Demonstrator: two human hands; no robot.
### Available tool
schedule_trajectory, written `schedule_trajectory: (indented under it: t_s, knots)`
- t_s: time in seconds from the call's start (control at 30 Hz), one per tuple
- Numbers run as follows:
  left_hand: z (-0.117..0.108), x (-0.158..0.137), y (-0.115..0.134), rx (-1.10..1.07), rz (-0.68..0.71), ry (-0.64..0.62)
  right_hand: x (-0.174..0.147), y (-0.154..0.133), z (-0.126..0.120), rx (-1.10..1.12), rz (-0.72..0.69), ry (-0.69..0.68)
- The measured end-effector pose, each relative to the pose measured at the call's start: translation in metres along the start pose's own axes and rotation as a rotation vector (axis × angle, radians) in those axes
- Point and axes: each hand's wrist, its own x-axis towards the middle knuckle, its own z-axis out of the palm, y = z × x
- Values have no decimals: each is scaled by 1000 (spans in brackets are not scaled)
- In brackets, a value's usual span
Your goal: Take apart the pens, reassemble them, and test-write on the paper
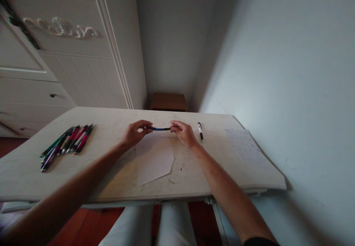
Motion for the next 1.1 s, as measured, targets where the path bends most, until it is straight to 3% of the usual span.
schedule_trajectory:
  t_s: [0.23, 0.43, 0.73, 0.87, 1.1]
  knots:
    - [3, -3, 9, 21, -5, 20, -1, -8, 1, -160, -123, 45]
    - [5, -2, 9, -114, -114, 11, -2, -23, 3, -233, -232, 69]
    - [5, 1, -1, -345, -285, -3, -2, -26, 1, -161, -220, 60]
    - [4, -1, 1, -296, -316, -71, -2, -27, 0, -162, -260, 58]
    - [5, -3, 9, -81, -240, -132, -2, -27, 0, -164, -290, 44]
